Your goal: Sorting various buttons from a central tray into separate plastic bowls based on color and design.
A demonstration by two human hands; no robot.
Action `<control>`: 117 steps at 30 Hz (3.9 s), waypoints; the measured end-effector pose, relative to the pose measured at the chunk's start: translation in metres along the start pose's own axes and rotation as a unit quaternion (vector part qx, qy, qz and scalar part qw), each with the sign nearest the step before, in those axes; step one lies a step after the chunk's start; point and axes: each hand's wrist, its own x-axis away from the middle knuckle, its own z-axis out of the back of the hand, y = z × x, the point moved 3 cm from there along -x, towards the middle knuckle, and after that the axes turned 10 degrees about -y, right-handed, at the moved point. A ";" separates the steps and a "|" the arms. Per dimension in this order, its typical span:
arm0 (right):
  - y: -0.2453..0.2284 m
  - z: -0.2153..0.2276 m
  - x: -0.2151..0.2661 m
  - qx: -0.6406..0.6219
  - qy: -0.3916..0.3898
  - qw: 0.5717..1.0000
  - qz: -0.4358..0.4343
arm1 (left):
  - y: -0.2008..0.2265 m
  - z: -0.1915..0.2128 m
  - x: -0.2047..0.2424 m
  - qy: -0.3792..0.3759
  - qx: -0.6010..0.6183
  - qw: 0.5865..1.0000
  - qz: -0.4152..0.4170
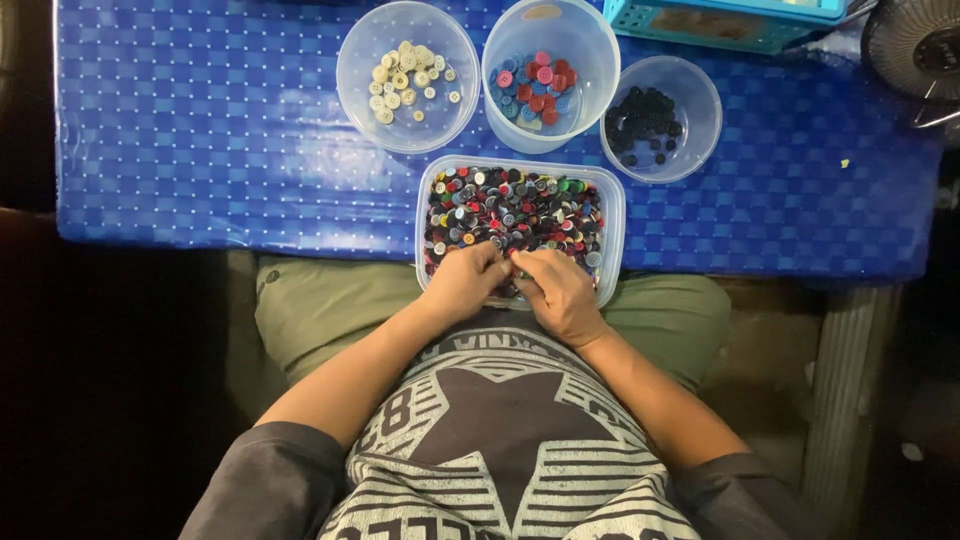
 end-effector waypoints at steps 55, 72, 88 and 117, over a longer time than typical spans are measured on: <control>0.031 -0.008 0.016 -0.068 0.012 0.969 -0.235 | -0.007 0.018 0.004 0.134 -0.316 0.932 -0.114; 0.029 -0.001 0.012 -0.101 0.057 0.962 -0.249 | -0.001 0.022 0.006 0.137 -0.314 0.933 -0.109; 0.006 0.052 -0.092 -0.336 -0.051 0.898 -0.279 | -0.006 0.020 0.002 0.141 -0.307 0.934 -0.112; 0.028 0.027 -0.028 -0.118 0.123 0.957 -0.236 | -0.019 0.014 -0.001 0.148 -0.329 0.925 -0.120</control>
